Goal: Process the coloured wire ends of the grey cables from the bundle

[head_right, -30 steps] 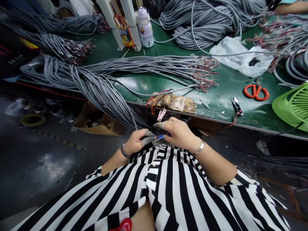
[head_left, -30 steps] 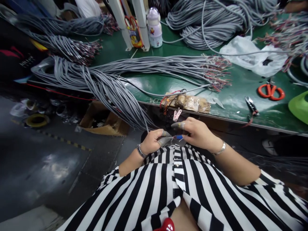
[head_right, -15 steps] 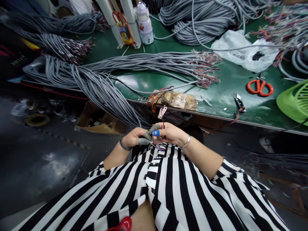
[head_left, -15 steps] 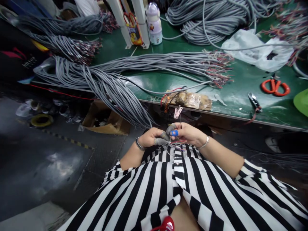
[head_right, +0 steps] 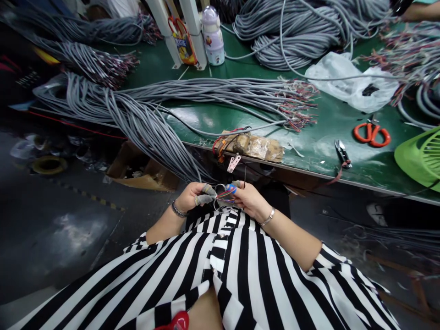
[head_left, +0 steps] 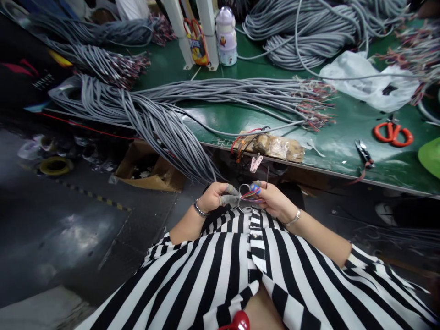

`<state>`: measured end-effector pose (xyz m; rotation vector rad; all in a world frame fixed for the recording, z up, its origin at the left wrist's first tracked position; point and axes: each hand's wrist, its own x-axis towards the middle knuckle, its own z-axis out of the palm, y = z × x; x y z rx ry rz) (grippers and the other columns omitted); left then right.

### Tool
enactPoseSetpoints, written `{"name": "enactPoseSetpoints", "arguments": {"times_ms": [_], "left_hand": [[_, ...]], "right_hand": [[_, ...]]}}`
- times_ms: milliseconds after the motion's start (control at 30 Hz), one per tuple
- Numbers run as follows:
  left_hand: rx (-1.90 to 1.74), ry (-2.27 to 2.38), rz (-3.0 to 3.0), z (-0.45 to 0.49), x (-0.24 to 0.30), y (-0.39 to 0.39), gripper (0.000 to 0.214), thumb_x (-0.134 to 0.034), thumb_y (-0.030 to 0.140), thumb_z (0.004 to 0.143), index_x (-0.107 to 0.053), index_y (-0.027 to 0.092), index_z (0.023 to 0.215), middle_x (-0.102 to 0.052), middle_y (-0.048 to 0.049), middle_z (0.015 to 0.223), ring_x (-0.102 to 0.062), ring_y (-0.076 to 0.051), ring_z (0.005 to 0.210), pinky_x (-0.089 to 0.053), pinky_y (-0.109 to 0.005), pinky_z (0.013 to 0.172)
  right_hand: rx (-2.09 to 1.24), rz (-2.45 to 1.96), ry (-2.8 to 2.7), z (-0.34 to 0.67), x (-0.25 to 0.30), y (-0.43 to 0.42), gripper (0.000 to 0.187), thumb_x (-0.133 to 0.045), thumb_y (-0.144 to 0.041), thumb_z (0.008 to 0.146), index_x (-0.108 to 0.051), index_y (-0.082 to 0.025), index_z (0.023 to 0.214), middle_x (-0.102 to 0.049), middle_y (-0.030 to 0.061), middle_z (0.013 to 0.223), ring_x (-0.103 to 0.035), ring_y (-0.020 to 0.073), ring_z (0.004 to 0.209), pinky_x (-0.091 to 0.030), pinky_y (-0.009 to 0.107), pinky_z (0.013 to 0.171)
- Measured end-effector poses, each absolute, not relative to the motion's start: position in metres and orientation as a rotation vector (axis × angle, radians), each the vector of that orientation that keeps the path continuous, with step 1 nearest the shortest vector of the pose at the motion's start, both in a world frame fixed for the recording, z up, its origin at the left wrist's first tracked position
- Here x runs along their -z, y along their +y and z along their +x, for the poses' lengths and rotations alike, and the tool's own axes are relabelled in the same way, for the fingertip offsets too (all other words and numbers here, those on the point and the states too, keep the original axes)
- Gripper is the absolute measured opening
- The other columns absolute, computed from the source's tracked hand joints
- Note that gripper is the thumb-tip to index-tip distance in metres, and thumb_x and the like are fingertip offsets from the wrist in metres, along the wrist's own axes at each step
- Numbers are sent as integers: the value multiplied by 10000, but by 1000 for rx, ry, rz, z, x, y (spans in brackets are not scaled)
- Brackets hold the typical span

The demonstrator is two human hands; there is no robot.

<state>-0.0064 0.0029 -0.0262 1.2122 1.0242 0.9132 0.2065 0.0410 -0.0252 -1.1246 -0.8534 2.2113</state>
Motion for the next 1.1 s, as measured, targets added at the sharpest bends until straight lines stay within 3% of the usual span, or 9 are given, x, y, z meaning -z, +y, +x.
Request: {"name": "enactPoseSetpoints", "arguments": {"times_ms": [100, 200, 367, 567, 733, 967, 1033, 1100], "left_hand": [[-898, 996, 1240, -4, 26, 4, 415, -816, 478, 657, -728, 88, 767, -624, -20, 561, -461, -51, 417, -360, -171, 405], [-891, 996, 1208, -3, 26, 4, 446, -819, 499, 645, -725, 85, 779, -637, -26, 580, -470, -54, 420, -365, -173, 400], [-989, 1060, 1041, 1, 27, 2, 480, -861, 492, 572, -662, 99, 765, -621, 2, 583, -492, -60, 415, -402, -176, 383], [-929, 1067, 1065, 1, 27, 3, 489, -866, 487, 561, -665, 94, 771, -620, 5, 573, -492, -54, 410, -410, -168, 387], [-911, 1047, 1093, 5, 22, 4, 435, -886, 424, 554, -667, 90, 728, -622, 1, 565, -484, -44, 425, -375, -156, 404], [-943, 965, 998, -5, 32, 0, 410, -875, 405, 567, -688, 88, 747, -618, -1, 526, -461, -47, 377, -294, -147, 339], [-1035, 940, 923, -9, 40, -1, 418, -876, 412, 557, -673, 95, 737, -606, 8, 509, -431, -37, 344, -256, -141, 313], [-1133, 915, 847, -12, 45, -2, 428, -869, 429, 564, -656, 102, 739, -597, 15, 500, -411, -30, 323, -238, -138, 303]], "right_hand": [[-2202, -1140, -979, 204, 20, 36, 533, -902, -443, 504, -495, -179, 724, -488, -79, 515, -330, 25, 399, -177, 175, 367], [-2160, -1077, -1141, 202, 16, 31, 519, -913, -359, 493, -521, -174, 779, -568, -54, 595, -473, 66, 489, -342, 190, 436], [-2018, -1012, -1189, 201, 15, 28, 467, -876, -341, 562, -545, -181, 850, -592, -53, 678, -519, 80, 553, -431, 218, 521], [-2105, -954, -1405, 206, 10, 40, 385, -825, -416, 620, -613, -146, 793, -583, -32, 662, -481, 81, 550, -397, 235, 533], [-1921, -1008, -1641, 203, 13, 41, 353, -828, -395, 612, -588, -148, 692, -530, -44, 614, -427, 74, 547, -341, 220, 513], [-1798, -1272, -1128, 198, 29, 54, 461, -761, -559, 605, -482, -193, 602, -451, -56, 492, -300, 53, 425, -201, 208, 398], [-1694, -1288, -1055, 207, 34, 58, 435, -730, -568, 656, -510, -193, 642, -447, -57, 498, -266, 49, 403, -162, 209, 380], [-1550, -1208, -1114, 219, 34, 57, 388, -665, -555, 755, -551, -192, 680, -460, -47, 517, -297, 62, 409, -206, 212, 381]]}}
